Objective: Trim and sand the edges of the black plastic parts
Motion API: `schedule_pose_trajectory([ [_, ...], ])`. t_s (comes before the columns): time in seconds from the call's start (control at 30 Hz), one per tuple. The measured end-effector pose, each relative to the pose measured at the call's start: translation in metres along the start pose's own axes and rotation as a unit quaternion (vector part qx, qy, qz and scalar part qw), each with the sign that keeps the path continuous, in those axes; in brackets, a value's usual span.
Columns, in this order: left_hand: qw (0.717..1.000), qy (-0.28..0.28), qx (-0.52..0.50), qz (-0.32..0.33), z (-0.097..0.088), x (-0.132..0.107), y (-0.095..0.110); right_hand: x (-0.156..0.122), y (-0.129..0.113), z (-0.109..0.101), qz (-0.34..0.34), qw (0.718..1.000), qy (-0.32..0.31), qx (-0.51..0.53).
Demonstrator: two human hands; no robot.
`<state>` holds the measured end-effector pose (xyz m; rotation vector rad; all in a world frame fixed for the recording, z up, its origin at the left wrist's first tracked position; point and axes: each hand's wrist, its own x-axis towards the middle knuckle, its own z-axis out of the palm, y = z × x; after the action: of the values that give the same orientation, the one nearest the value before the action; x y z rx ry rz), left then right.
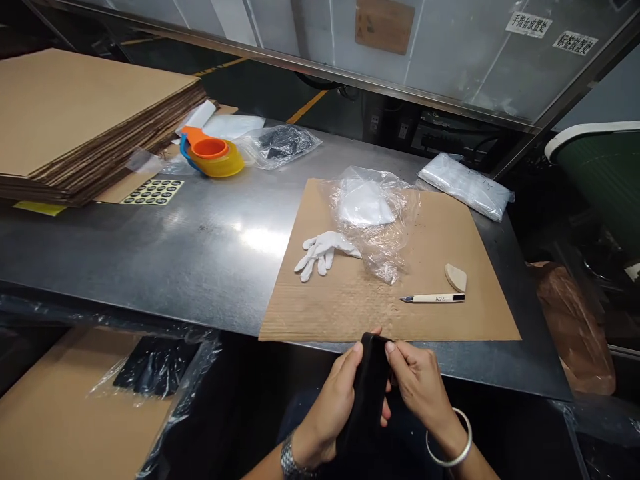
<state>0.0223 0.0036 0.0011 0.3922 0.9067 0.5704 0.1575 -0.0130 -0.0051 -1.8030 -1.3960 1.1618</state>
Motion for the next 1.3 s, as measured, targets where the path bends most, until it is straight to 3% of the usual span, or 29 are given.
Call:
schedule_pose_trajectory([
  [0.13,0.998,0.001,-0.067,-0.021,-0.003,0.004,0.006,-0.012,-0.003,0.009,-0.012,1.0,-0.013,0.01],
  [0.23,0.992,0.027,-0.123,-0.01,-0.003,0.007,0.009,-0.024,-0.005,0.013,-0.05,0.992,-0.087,0.074],
  [0.33,0.987,0.033,-0.153,-0.038,-0.003,0.008,0.008,-0.029,-0.003,0.01,-0.047,0.965,-0.181,0.183],
  [0.47,0.977,-0.009,-0.198,-0.075,-0.007,0.011,0.009,-0.022,0.014,0.001,-0.011,0.926,-0.237,0.293],
  [0.57,0.978,-0.03,-0.199,-0.06,-0.01,0.01,0.014,-0.014,0.023,-0.005,0.01,0.933,-0.189,0.306],
  [0.73,0.988,-0.009,-0.15,0.037,-0.006,0.005,0.023,-0.01,0.013,-0.006,-0.044,0.98,-0.09,0.173],
  [0.83,0.988,0.002,-0.134,0.075,-0.005,0.004,0.023,-0.013,0.003,0.001,-0.06,0.989,-0.063,0.124],
  [0.97,0.984,-0.03,-0.153,0.089,-0.009,0.006,0.018,-0.018,-0.006,0.011,0.003,0.97,-0.075,0.232],
  [1.07,0.983,-0.047,-0.171,0.043,-0.01,0.007,0.013,-0.02,-0.011,0.015,0.039,0.944,-0.08,0.317],
  [1.17,0.982,-0.048,-0.182,0.016,-0.01,0.007,0.008,-0.023,-0.016,0.018,0.054,0.929,-0.073,0.359],
  [1.3,0.978,-0.019,-0.205,0.038,-0.006,0.007,0.0,-0.028,-0.025,0.023,0.052,0.914,-0.063,0.398],
])
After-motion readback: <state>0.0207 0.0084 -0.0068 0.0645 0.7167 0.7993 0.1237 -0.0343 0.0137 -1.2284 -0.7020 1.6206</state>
